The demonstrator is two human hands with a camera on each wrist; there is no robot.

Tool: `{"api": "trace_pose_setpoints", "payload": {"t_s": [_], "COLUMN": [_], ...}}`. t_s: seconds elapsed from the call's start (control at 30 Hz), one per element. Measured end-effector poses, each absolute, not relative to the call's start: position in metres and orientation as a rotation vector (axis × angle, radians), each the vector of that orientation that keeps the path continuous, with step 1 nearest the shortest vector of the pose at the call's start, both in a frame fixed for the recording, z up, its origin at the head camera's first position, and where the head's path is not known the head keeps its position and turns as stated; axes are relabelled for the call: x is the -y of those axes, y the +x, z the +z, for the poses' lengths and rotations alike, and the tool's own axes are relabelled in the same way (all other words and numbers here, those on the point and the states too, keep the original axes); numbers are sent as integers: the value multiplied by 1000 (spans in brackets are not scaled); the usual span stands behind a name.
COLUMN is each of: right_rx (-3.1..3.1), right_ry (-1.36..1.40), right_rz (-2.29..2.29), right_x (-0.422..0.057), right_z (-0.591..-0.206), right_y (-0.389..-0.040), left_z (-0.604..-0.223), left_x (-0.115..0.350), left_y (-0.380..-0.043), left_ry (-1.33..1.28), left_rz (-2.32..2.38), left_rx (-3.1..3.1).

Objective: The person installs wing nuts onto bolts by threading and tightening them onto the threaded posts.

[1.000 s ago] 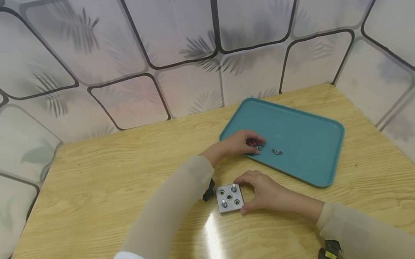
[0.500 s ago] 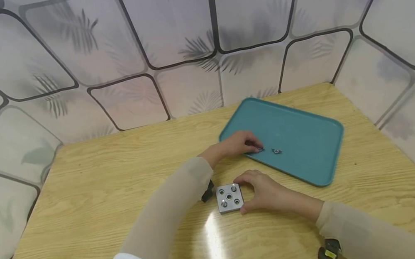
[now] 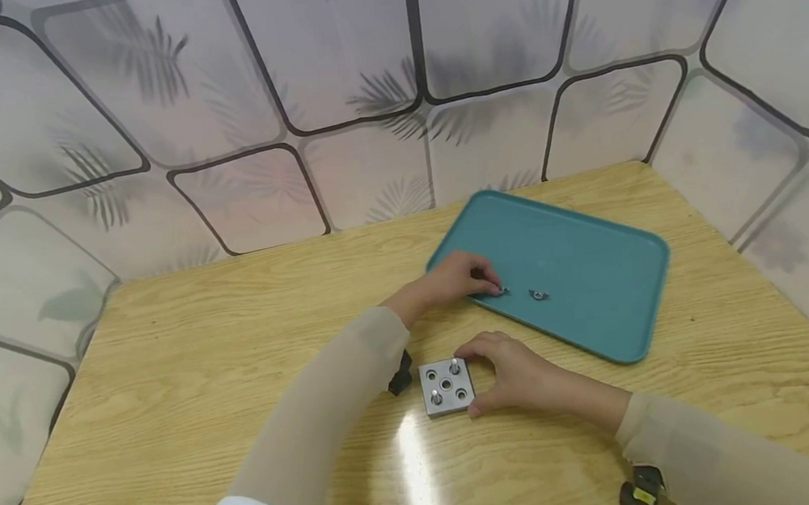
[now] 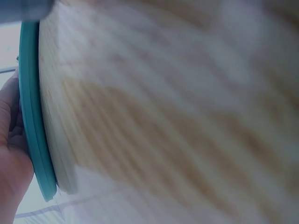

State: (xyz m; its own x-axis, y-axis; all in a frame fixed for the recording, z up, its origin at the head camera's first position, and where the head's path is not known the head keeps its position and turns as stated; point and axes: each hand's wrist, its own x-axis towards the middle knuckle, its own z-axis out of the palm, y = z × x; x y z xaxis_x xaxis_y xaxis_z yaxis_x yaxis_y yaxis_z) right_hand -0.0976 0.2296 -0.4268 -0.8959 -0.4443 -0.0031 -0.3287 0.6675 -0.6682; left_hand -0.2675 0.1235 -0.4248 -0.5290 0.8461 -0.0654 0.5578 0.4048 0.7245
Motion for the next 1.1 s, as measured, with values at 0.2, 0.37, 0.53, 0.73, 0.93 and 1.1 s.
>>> {"api": "trace_pose_setpoints", "payload": {"t_s": [0.2,0.37,0.53,0.73,0.93,1.1], "right_rx": [-2722,-2733,-2740,-2737,-2739,-2750], "right_ry": [-629,-635,-642,-625,-645,-657], "right_rz": [-1024,-1022,-1020,-1019,-1024,-1028], "right_x": [-229,-229,-229,-229,-229,-229], "right_z": [-425,-425,-425,-425,-425,-426], "right_y": [-97,-98,-98,-97,-98,-98], "left_z": [-426,-426,-424,-423,-422,-420], "left_x": [-120,-118,-116,-109,-100,-90], "left_y": [-270,-270,-268,-266,-269,-270], "left_ry": [1159,1140,1129,1123,1097,1076], "left_rz": [976,1010,1031,1036,1031,1066], "left_rx": [-2246,-2228,-2207,-2173,-2206,-2210]}}
